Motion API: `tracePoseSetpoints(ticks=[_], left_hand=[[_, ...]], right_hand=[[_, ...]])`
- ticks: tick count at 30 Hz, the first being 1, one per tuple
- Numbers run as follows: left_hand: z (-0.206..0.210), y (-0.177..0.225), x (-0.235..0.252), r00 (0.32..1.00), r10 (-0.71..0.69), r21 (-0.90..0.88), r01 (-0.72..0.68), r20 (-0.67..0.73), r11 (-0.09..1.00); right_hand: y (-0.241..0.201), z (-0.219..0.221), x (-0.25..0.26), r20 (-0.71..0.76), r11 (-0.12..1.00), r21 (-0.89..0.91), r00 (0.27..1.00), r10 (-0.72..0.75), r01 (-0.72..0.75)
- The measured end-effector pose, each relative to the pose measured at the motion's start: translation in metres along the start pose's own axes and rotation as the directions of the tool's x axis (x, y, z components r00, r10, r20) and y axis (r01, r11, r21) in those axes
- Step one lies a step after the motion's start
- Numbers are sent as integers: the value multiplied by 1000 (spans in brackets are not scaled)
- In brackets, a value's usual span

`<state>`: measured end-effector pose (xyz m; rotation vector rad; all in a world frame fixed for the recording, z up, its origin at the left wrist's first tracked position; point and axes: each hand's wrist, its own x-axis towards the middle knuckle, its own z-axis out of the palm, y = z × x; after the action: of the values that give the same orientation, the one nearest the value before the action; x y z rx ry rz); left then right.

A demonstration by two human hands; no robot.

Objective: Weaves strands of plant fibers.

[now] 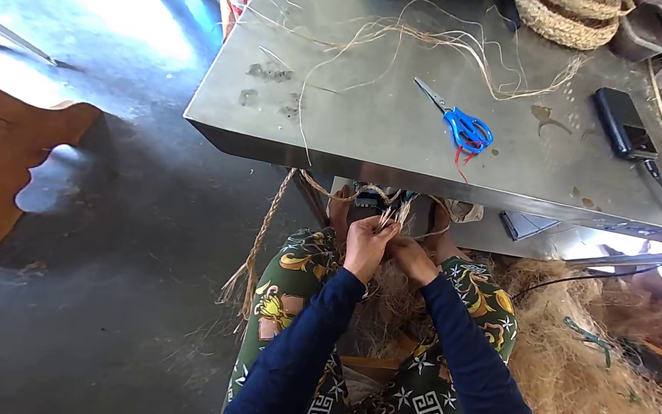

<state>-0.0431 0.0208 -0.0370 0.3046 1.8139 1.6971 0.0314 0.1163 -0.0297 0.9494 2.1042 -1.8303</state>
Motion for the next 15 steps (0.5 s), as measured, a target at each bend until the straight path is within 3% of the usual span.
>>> tracePoseSetpoints(ticks=[3,7,15], left_hand=[[1,0,2,997,-48,-49,45,-57,998],[2,-2,3,990,-86,-118,72,-115,990],[9,-3,2,983,-148,-251,118,-104,961]], right_hand=[[8,-7,3,-73,997,-40,994,-76,73],[8,-9,-2,-246,984,62,958,-148,168],[16,-7,0,-312,961,161,935,-166,225]])
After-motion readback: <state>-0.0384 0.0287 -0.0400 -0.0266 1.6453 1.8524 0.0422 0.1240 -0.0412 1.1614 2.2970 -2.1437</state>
